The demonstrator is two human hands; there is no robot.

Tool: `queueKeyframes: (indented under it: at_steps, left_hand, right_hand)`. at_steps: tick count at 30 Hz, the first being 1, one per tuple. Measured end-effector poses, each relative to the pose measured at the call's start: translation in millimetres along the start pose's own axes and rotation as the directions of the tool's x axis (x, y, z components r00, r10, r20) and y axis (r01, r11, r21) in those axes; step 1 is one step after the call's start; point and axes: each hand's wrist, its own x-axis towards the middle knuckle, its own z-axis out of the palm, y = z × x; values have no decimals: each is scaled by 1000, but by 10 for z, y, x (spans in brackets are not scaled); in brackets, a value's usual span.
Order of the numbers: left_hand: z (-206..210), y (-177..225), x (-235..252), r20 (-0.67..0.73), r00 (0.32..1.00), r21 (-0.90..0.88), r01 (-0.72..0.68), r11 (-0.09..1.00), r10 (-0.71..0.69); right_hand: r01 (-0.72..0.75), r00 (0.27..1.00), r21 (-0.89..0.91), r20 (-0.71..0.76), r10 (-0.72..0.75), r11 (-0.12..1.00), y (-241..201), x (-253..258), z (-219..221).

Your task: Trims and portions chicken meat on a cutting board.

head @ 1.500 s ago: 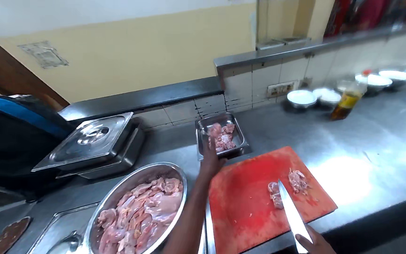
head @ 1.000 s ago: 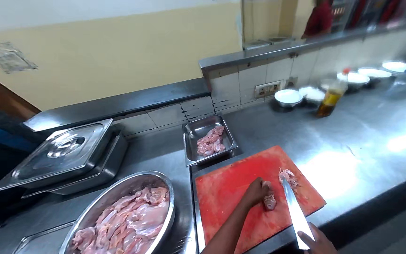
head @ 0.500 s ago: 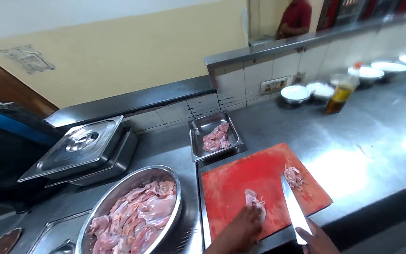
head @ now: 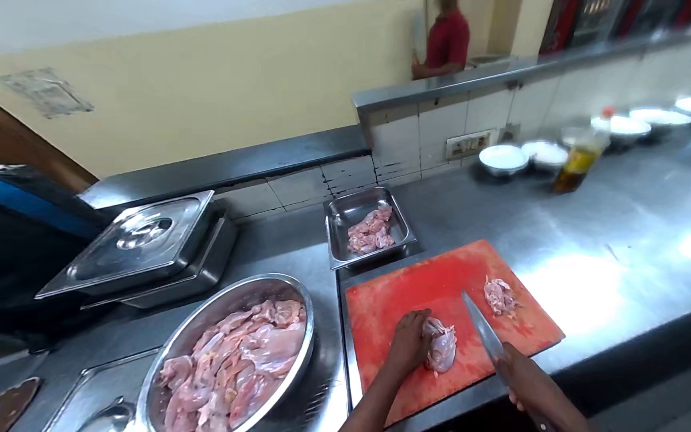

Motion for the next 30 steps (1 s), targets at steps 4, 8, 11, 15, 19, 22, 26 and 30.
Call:
queueKeyframes:
  at_steps: [4, 8, 11, 15, 19, 22, 26, 30]
  left_hand:
    - [49, -56, -49, -92, 996, -25, -19, 1000, 17]
    - [47, -11, -66, -57, 998, 40, 3, 999, -1]
    - [4, 20, -65, -24, 999, 42, 31, 999, -30]
    - [-39, 117, 13, -106, 994, 21, 37, 999, -34]
    - [-33, 198, 159, 49, 996, 17, -72, 997, 71]
    - [-23, 191, 181, 154, 985, 34, -77, 996, 71]
    - [-66, 217, 156, 184, 980, 52, -89, 995, 78]
    - [-80, 301, 172, 260, 964, 122, -88, 989, 53]
  right_hand:
    - [95, 982, -86, 172, -79, 992, -93, -151, 205]
    - [3, 999, -47, 48, -1, 999, 64, 164, 87]
    - [-12, 1000, -59, -15, 11, 998, -22, 174, -104]
    - [69, 997, -110, 45, -64, 992, -138, -21, 90]
    - [-7, 1000, -66, -20, 6, 998, -63, 123, 157]
    - [20, 997, -124, -74, -29, 992, -91, 23, 65]
    - [106, 994, -321, 42, -98, 941, -129, -247, 211]
    - [108, 994, -406, 50, -96, 908, -176, -438, 300]
